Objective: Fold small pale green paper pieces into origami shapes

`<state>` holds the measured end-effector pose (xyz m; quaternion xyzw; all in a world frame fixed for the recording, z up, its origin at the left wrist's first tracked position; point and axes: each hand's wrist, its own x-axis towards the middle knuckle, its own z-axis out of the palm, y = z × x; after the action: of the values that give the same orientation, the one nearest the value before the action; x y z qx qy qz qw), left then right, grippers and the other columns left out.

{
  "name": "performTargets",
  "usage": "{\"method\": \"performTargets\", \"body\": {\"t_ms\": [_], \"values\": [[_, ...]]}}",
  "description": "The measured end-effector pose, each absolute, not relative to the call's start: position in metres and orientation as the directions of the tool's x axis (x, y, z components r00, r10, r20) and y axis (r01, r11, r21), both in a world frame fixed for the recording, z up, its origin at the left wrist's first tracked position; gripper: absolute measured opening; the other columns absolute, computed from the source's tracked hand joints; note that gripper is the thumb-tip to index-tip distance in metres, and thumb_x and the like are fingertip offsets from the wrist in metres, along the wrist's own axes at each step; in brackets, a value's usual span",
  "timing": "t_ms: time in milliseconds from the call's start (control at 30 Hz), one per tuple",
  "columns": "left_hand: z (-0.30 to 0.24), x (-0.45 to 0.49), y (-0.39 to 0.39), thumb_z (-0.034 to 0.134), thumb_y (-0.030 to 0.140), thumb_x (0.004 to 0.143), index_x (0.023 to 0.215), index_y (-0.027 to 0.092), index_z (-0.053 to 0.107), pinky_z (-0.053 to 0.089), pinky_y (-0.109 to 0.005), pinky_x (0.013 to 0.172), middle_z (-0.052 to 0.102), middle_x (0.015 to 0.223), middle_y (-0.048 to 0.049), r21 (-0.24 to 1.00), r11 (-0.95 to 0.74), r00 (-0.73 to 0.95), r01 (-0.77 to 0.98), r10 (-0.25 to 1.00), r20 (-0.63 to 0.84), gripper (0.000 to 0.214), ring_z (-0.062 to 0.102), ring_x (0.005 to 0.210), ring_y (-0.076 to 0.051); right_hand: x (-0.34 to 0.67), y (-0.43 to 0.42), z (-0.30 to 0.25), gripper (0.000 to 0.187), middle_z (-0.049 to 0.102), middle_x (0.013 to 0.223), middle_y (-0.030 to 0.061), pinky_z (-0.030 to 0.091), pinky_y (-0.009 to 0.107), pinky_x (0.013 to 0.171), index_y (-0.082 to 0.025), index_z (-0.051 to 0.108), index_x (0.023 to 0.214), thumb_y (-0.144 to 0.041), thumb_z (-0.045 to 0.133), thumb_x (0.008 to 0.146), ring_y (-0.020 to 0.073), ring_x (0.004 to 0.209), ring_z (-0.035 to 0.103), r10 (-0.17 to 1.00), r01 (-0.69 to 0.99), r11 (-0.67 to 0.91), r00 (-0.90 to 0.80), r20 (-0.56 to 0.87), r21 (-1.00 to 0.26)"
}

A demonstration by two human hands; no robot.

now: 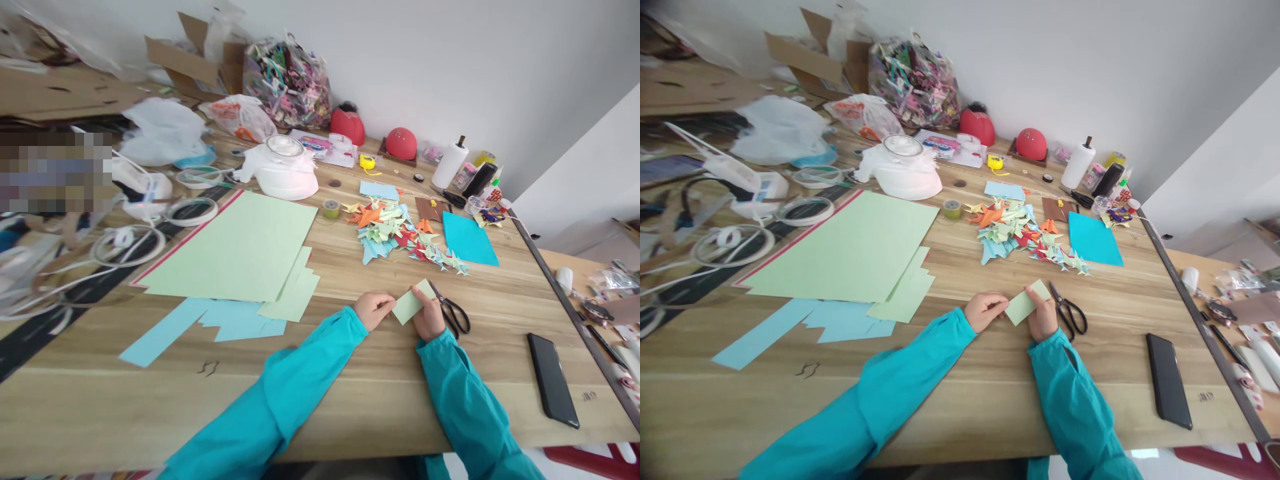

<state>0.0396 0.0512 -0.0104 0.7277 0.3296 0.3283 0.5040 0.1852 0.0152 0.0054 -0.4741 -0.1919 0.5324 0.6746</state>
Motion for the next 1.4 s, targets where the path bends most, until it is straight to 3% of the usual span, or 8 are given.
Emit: {"method": "performTargets", "body": {"t_ms": [233,567,667,800,1000,1200,1400], "values": [[-0.008,0.039,0.05,0.053,0.025,0.073,0.061,0.013,0.061,0.036,-0.02,0.05,0.055,0.056,-0.0006,0.938,-0.31,0.535,0.154,0.825,0.185,0.019,0.047,0.051,-0.009,0.195,0.019,0.002,0.014,0.061,0.059,-0.0029,0.044,0.023,0.051,-0.017,0.064,0.069,-0.026,0.072,0.061,0.0112,0.053,0.055,0.883,-0.583,-0.074,0.339,-0.325,-0.809],[-0.006,0.037,0.05,0.052,0.024,0.071,0.058,0.013,0.059,0.033,-0.02,0.047,0.052,0.054,0.0002,0.945,-0.293,0.538,0.144,0.825,0.174,0.018,0.043,0.048,-0.008,0.203,0.024,-0.009,0.012,0.063,0.061,-0.0024,0.049,0.027,0.059,-0.02,0.06,0.067,-0.03,0.067,0.066,0.0134,0.058,0.059,0.866,-0.607,-0.006,0.394,-0.308,-0.795],[-0.009,0.037,0.05,0.052,0.028,0.071,0.06,0.013,0.059,0.034,-0.02,0.046,0.053,0.052,0.0002,0.965,-0.23,0.52,0.123,0.843,0.134,0.02,0.044,0.046,-0.008,0.205,0.025,-0.007,0.009,0.063,0.061,-0.0038,0.05,0.026,0.062,-0.021,0.059,0.065,-0.026,0.067,0.066,0.0126,0.059,0.06,0.871,-0.673,0.023,0.376,-0.316,-0.739],[-0.013,0.038,0.052,0.055,0.035,0.071,0.065,0.013,0.058,0.039,-0.021,0.044,0.053,0.049,0.0012,1.0,-0.023,0.482,0.015,0.876,0.013,0.023,0.051,0.044,-0.01,0.203,0.024,-0.004,0.01,0.067,0.075,-0.0024,0.05,0.027,0.069,-0.02,0.063,0.076,-0.028,0.064,0.07,0.0133,0.072,0.061,0.928,-0.69,0.016,0.281,-0.247,-0.723],[-0.007,0.039,0.053,0.062,0.042,0.065,0.064,0.014,0.057,0.039,-0.021,0.038,0.054,0.042,0.0025,0.983,0.145,0.381,-0.113,0.92,-0.092,0.028,0.049,0.038,-0.011,0.199,0.022,-0.007,0.013,0.064,0.066,-0.0026,0.047,0.025,0.058,-0.018,0.063,0.069,-0.028,0.07,0.066,0.011,0.061,0.057,0.908,-0.562,0.102,0.39,-0.154,-0.821],[0.002,0.033,0.06,0.064,0.044,0.064,0.056,0.014,0.056,0.037,-0.021,0.035,0.052,0.037,0.0031,0.968,0.119,0.214,-0.219,0.974,-0.072,0.032,0.046,0.032,-0.009,0.198,0.018,-0.006,0.017,0.04,0.037,-0.0095,0.028,0.019,0.038,-0.015,0.063,0.066,-0.028,0.072,0.063,0.0038,0.036,0.033,0.891,-0.39,0.115,0.448,-0.079,-0.914],[-0.001,0.029,0.068,0.068,0.043,0.061,0.056,0.014,0.057,0.038,-0.021,0.035,0.052,0.036,0.0042,0.958,0.109,0.148,-0.264,0.986,-0.072,0.032,0.047,0.031,-0.009,0.198,0.015,-0.01,0.026,0.039,0.038,-0.0094,0.024,0.02,0.039,-0.016,0.053,0.064,-0.039,0.064,0.072,0.0049,0.036,0.032,0.904,-0.091,0.097,0.424,0.049,-0.991]]}}
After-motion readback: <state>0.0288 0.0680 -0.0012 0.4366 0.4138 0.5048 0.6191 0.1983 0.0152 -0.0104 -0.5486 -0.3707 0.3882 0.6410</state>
